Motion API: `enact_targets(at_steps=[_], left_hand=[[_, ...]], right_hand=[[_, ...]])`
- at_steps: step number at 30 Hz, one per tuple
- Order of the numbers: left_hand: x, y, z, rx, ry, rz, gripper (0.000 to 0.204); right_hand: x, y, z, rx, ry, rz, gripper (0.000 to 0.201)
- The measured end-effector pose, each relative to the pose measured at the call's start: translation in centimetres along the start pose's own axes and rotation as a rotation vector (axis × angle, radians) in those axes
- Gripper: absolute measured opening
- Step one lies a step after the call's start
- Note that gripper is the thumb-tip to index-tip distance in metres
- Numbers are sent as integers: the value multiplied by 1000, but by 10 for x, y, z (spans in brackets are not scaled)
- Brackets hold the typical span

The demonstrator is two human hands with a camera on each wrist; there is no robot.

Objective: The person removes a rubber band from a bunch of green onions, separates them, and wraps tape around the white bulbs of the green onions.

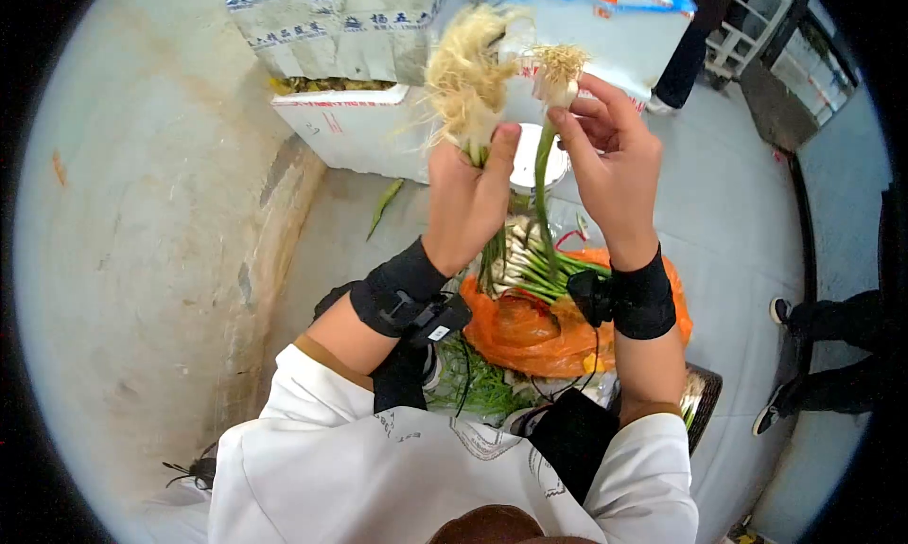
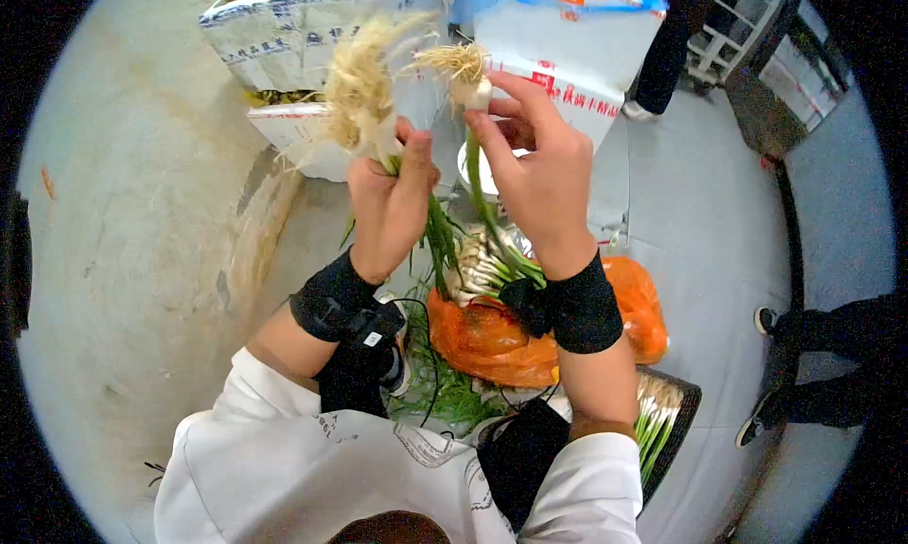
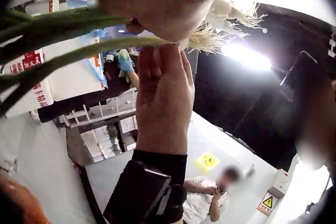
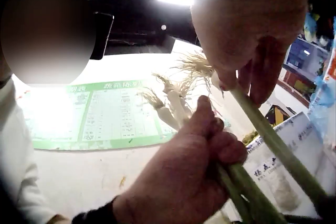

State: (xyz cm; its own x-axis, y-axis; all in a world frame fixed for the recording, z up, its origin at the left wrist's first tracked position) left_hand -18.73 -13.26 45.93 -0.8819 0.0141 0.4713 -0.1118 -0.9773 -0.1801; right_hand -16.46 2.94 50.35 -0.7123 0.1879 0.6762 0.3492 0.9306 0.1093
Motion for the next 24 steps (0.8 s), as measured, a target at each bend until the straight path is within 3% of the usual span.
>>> enact_targets(at_steps=[4, 9, 12, 16, 19, 24], left_hand=[[3, -3, 16, 37, -45, 0, 13], [-1, -8, 25, 43, -98, -54, 16], [-2, -13, 23, 202, -68, -133, 19], [0, -9, 23, 74, -104, -94, 23], [1, -4, 24, 239, 3, -91, 25], [2, -4, 29, 277, -71, -69, 23]], right_hand=[[2, -4, -26, 218, -154, 40, 33], [-10, 1, -29, 196, -225, 28, 36], [-12, 5, -27, 190, -237, 17, 36], [-8, 5, -28, 150, -156, -31, 33], [-6, 11, -54, -345, 263, -6, 30], [-10, 8, -82, -609, 424, 74, 32]])
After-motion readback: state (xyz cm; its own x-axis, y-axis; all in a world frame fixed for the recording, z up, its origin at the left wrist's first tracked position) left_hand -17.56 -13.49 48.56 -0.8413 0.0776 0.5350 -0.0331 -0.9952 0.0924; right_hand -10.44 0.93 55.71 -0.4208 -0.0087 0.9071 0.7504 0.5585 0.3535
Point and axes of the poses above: each hand's wrist, its own x-axis towards the middle knuckle, its own y-axis out of the back of the hand, z = x × y, the point moved 9 cm from there along x, towards the middle knuckle, and after that the axes turned 1 degree about z, right-handed, at the moved point
